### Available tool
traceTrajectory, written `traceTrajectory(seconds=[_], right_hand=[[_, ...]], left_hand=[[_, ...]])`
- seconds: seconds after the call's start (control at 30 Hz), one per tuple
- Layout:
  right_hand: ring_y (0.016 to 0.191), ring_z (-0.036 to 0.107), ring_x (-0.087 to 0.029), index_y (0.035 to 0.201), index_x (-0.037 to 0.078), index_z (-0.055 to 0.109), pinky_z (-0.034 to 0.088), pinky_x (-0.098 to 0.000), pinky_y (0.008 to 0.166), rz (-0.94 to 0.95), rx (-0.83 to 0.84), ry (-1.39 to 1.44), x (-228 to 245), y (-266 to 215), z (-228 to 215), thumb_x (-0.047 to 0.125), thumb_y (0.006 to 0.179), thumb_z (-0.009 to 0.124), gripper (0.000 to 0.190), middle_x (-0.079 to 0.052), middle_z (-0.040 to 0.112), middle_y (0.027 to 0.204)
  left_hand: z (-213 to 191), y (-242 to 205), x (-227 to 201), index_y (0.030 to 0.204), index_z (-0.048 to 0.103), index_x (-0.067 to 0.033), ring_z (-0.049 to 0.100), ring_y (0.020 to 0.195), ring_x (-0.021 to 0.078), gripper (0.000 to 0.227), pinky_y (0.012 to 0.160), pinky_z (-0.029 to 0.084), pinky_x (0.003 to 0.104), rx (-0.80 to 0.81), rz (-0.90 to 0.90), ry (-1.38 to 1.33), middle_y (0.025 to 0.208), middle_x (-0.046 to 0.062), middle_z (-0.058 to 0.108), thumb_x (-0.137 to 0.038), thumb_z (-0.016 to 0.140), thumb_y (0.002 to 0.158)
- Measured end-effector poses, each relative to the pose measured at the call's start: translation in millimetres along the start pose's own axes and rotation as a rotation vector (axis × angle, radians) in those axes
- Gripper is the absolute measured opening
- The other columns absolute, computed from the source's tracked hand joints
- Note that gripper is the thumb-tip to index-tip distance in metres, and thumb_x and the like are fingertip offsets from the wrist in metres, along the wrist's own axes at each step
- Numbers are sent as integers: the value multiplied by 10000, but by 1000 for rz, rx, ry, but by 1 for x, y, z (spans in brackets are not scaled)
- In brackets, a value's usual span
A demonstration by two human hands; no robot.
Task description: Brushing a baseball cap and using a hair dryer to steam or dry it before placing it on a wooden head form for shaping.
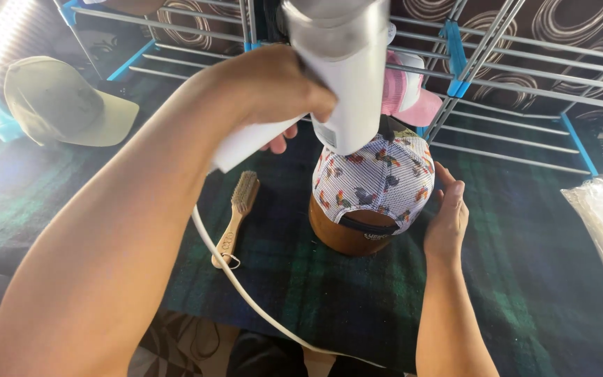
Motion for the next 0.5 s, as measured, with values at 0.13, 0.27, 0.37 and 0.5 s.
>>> traceTrajectory(seconds=[0.13, 0.27, 0.37, 0.5], right_hand=[[1433, 469, -219, 1402, 81, 576, 313, -465, 1209, 5, -28, -14, -4, 2, -5, 707, 940, 304, 824, -74, 564, 1484], [1452, 449, -250, 1426, 64, 544, 306, -489, 1209, 24, -3, -22, -3, 2, -3, 733, 923, 292, 874, -100, 541, 1511], [1395, 499, -240, 1438, 33, 529, 390, -452, 1164, 28, -3, 1, -6, 4, -2, 731, 920, 305, 899, -111, 546, 1497], [1307, 583, -248, 1469, 37, 523, 430, -432, 1100, 16, -26, 113, -20, 3, -1, 662, 986, 302, 821, -127, 601, 1425]], left_hand=[[0, 14, -18, 1316, 592, -46, 707, 671, 254, 500, 725, 574, 419, 45, 12, 159, 977, 151, 741, -270, 617, 869], [4, 32, -14, 1344, 595, -72, 688, 668, 260, 536, 666, 590, 398, 73, 28, 114, 1007, 165, 691, -240, 625, 835], [1, 34, -1, 1395, 550, -88, 699, 685, 249, 546, 718, 587, 410, 101, -14, 140, 985, 151, 711, -285, 590, 887], [12, 57, 59, 1234, 624, 22, 688, 590, 286, 557, 530, 592, 417, 34, 13, -197, 782, 182, 661, -261, 658, 756]])
Point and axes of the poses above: each hand's wrist, its own y-axis towards the middle knuckle, its own z-axis out of the palm, x = y × z, the point moved 1 cm from there along y, towards the middle knuckle
